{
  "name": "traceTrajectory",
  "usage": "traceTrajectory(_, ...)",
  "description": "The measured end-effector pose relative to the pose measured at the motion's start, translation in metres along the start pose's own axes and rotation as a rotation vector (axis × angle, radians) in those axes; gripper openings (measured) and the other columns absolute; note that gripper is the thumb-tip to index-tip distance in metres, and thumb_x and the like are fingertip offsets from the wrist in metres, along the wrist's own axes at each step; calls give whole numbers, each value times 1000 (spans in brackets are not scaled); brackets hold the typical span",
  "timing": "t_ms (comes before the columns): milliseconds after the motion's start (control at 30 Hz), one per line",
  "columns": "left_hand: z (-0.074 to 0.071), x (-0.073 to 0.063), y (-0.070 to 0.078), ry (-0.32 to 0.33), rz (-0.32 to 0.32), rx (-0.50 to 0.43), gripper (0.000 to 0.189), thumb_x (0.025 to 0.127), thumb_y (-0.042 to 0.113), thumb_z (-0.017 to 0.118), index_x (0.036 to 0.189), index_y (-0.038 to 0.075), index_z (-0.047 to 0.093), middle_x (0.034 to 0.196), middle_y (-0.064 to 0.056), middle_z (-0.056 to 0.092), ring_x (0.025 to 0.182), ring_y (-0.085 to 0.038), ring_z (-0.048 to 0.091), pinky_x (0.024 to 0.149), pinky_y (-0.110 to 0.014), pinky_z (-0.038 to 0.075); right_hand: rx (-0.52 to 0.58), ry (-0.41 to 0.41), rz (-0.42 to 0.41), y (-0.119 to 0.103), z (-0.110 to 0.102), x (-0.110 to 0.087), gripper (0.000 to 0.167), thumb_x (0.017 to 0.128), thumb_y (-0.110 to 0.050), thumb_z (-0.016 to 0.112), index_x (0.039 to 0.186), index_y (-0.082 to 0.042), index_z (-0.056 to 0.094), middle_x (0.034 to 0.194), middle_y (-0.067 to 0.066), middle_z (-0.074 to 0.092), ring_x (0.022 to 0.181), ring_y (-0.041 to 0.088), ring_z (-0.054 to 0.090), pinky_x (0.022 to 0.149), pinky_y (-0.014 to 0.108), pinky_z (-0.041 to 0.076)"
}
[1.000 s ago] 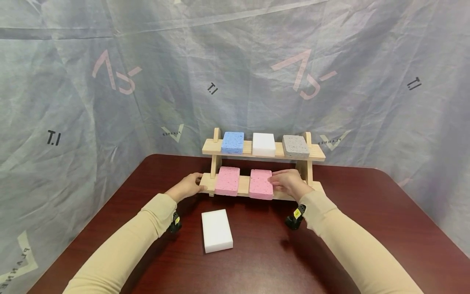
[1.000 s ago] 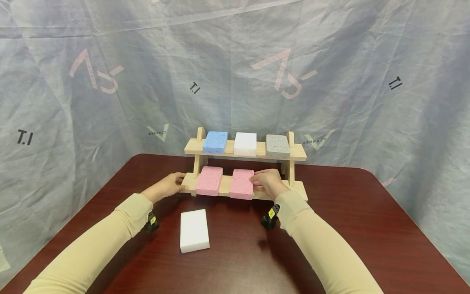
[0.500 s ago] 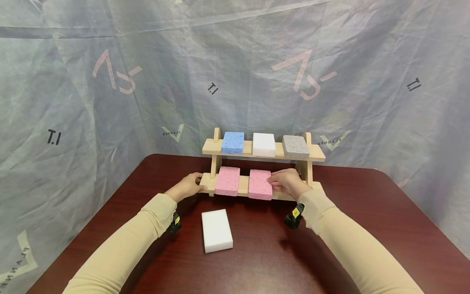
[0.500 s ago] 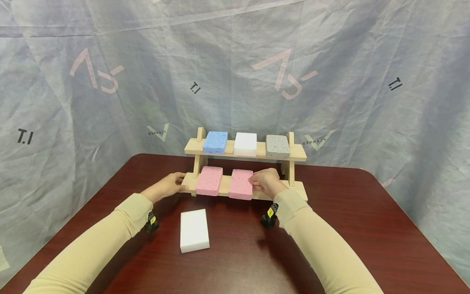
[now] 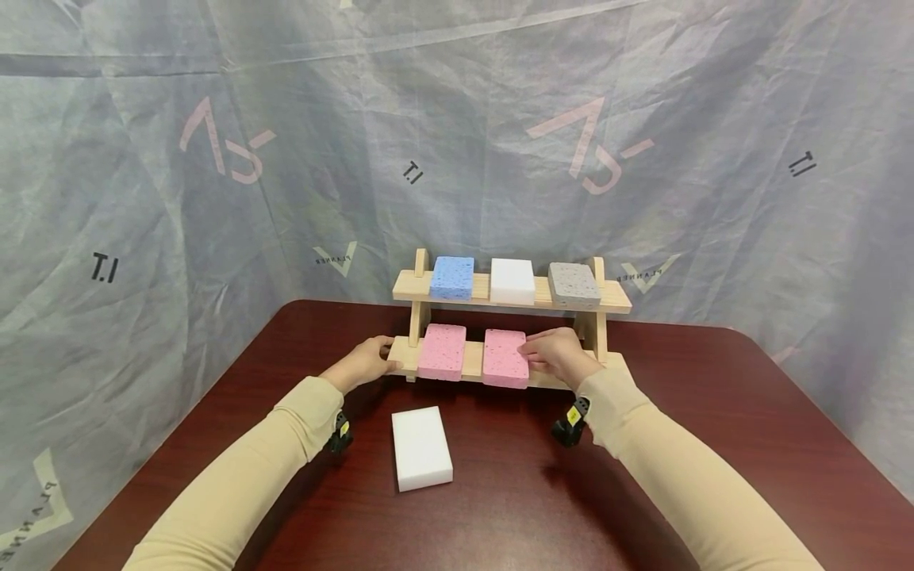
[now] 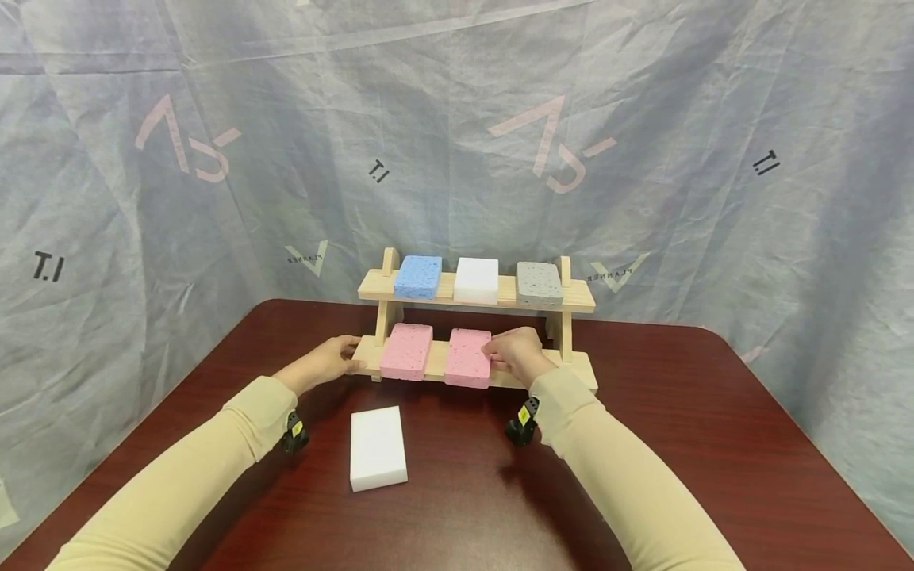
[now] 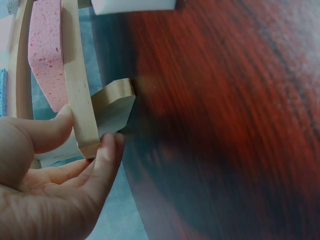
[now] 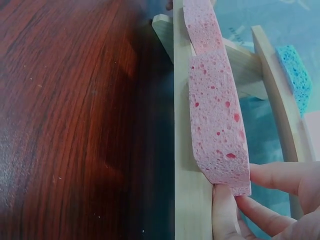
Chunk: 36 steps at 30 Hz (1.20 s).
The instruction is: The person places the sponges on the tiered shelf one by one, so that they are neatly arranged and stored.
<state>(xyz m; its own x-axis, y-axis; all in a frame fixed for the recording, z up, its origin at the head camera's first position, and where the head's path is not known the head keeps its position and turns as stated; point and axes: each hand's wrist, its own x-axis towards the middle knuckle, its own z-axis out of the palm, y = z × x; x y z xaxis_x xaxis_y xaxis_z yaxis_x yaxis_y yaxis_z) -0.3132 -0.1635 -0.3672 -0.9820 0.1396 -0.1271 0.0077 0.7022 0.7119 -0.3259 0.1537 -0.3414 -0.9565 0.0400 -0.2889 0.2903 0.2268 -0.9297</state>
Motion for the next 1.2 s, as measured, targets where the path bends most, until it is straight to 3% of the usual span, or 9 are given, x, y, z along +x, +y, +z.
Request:
traceTrajectory(467, 0, 0, 0, -3, 8, -7, 59, 97, 13, 60, 147, -3, 34, 138, -25, 49, 118, -34, 55, 94, -42, 50, 24, 51, -9, 4, -1, 0, 40, 91, -4, 63, 128, 10, 56, 82, 5, 67, 67, 6, 63, 75, 27, 59)
traceTrajectory(800, 0, 0, 1, -1, -4, -9, 59, 97, 12, 60, 148, -3, 34, 139, -25, 49, 118, -32, 55, 93, -41, 50, 87, 46, -49, 6, -5, -6, 38, 96, -7, 57, 130, 11, 52, 84, 3, 68, 75, 7, 65, 81, 27, 58)
traceTrajectory(1000, 1, 1, 2, 6, 4, 3, 58, 97, 13, 60, 147, -3, 35, 139, -26, 48, 118, -34, 55, 93, -42, 50, 102, 41, -74, 4, -10, -12, 41, 97, -9, 57, 133, 10, 51, 115, 19, 66, 85, 10, 66, 90, 30, 55)
traceTrajectory(1200, 1, -1, 1, 5, -2, -3, 58, 97, 13, 60, 147, -3, 35, 138, -25, 49, 114, -32, 57, 90, -41, 52, 133, 8, -124, 1, -11, -17, 40, 96, -8, 58, 131, 10, 52, 112, 16, 66, 83, 13, 69, 93, 34, 54)
